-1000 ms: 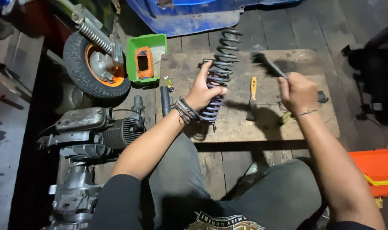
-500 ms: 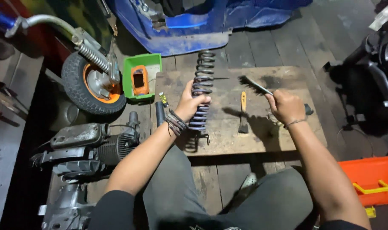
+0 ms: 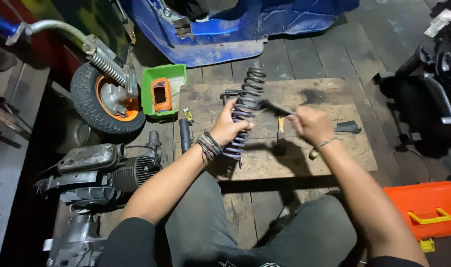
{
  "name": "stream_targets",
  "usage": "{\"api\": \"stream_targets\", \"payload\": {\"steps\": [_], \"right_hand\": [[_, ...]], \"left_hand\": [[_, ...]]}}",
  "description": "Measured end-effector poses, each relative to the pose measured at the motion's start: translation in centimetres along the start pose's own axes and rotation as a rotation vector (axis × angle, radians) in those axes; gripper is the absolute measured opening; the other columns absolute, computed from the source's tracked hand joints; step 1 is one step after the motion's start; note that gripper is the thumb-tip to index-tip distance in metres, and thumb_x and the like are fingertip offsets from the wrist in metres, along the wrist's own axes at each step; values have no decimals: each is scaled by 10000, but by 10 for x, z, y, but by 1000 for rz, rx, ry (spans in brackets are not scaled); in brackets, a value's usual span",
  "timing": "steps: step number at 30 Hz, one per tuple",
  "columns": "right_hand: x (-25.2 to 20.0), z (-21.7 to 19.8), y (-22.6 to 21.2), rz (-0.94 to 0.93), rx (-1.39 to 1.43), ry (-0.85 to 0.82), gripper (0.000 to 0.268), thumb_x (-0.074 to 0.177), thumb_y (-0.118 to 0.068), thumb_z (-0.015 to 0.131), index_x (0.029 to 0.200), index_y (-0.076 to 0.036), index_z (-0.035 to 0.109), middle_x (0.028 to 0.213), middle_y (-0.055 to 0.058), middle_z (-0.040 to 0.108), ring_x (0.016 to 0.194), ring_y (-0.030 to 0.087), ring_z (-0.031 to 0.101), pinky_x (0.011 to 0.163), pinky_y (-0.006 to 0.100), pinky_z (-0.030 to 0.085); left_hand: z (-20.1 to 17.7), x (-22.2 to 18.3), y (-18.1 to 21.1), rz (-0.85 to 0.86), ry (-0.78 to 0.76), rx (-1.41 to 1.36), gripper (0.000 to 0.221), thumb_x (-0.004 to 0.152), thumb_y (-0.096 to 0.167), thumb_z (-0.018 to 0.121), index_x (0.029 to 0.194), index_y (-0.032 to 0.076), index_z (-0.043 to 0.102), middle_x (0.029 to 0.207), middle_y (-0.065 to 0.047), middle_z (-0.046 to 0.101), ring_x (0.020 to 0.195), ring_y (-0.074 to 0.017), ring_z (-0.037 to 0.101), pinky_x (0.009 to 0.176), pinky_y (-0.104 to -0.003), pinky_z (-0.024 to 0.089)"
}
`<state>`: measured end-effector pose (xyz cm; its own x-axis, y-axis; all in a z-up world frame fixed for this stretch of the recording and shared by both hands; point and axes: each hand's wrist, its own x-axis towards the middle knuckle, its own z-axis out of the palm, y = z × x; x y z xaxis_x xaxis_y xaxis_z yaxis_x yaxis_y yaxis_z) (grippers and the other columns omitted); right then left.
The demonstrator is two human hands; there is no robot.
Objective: Cleaning a metal coil spring using a wire brush and a screwdriver to remove debris.
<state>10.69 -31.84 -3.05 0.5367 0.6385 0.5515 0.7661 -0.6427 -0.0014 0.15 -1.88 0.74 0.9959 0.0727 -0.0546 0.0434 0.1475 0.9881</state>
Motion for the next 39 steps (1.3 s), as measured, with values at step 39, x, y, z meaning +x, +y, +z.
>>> {"api": "stream_targets", "payload": {"steps": [39], "right_hand": [[-17, -37, 22, 130, -164, -229, 378, 1067, -417, 558, 897, -94, 653, 675, 178, 640, 713, 421, 707, 651, 521, 553]], "left_hand": [[-20, 18, -14, 189, -114, -143, 1036, 718, 2, 891, 1555, 131, 295, 1203, -208, 613, 1060, -247, 648, 850, -403, 649]]}}
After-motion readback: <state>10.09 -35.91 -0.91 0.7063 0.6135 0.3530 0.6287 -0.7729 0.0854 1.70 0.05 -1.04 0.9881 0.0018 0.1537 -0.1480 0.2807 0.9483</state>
